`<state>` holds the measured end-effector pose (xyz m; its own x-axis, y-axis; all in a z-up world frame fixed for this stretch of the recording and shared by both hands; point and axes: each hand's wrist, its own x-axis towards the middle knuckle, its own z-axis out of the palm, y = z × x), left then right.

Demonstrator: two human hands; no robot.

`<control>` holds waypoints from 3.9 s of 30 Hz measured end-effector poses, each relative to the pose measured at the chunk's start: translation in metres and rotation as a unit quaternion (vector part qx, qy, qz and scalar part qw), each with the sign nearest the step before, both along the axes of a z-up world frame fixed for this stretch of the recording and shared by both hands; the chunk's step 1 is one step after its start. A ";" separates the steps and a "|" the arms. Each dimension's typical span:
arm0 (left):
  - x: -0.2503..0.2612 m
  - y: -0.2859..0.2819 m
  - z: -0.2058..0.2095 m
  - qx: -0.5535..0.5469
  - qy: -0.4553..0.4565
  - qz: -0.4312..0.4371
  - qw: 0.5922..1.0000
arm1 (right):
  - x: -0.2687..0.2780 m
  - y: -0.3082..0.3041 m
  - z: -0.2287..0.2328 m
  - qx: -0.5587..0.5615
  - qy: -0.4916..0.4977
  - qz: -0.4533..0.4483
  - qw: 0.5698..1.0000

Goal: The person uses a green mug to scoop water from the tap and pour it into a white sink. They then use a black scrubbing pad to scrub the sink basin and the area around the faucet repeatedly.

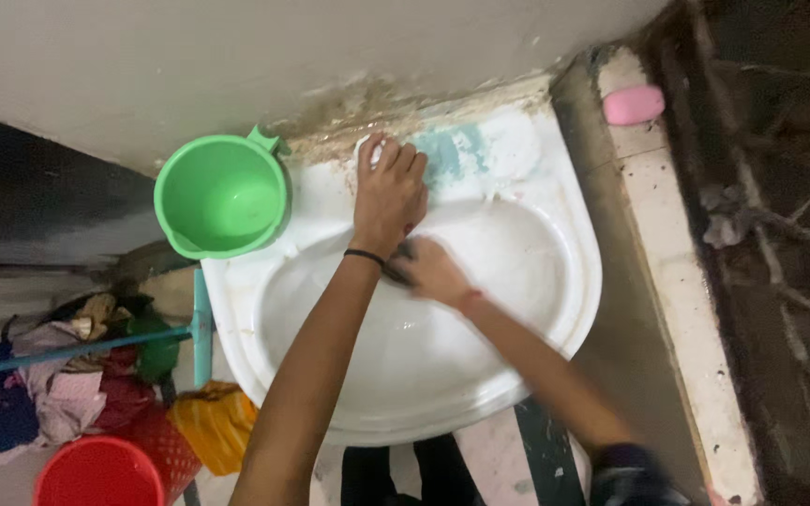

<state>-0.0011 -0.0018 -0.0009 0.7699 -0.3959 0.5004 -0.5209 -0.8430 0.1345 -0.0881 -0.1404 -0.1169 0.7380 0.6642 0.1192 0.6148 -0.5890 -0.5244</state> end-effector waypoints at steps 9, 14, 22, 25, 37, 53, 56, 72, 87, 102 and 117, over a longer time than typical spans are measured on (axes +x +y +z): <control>-0.008 0.003 0.006 0.032 0.004 0.001 0.999 | 0.019 -0.071 0.015 -0.107 -0.004 -0.015 0.994; -0.006 0.004 0.003 -0.011 -0.005 -0.007 1.000 | 0.002 -0.067 0.036 -0.118 0.006 -0.079 0.990; -0.007 0.004 0.011 0.017 0.002 -0.011 1.000 | -0.007 0.039 0.013 -0.080 -0.003 0.023 0.997; -0.005 0.004 0.010 0.008 0.005 -0.012 1.000 | 0.016 -0.050 0.024 -0.148 -0.037 -0.014 0.988; -0.004 0.002 -0.009 0.023 -0.009 0.002 1.000 | -0.011 0.044 -0.026 0.012 0.015 0.007 1.000; -0.003 0.004 -0.004 -0.020 0.014 -0.010 1.000 | -0.003 -0.041 0.034 -0.274 -0.014 -0.056 0.960; -0.002 0.003 0.000 -0.015 -0.003 -0.007 1.000 | -0.011 -0.028 0.040 -0.301 -0.037 0.007 0.953; 0.001 0.005 0.006 0.003 -0.002 -0.020 1.000 | 0.024 0.065 -0.015 -0.167 -0.196 0.042 0.965; -0.006 0.006 0.008 -0.023 0.016 -0.028 0.999 | 0.033 0.038 -0.042 -0.164 -0.257 0.075 0.949; -0.005 0.006 0.006 -0.022 0.013 -0.024 0.999 | 0.016 -0.012 -0.035 -0.131 -0.060 -0.022 0.989; -0.004 0.004 0.010 -0.023 0.002 -0.016 1.000 | 0.020 0.013 -0.023 -0.079 0.089 -0.104 0.987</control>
<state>-0.0056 0.0019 0.0089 0.7586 -0.3978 0.5160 -0.5474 -0.8186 0.1737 -0.0678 -0.1269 -0.1396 0.8602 0.4960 -0.1184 0.3780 -0.7761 -0.5048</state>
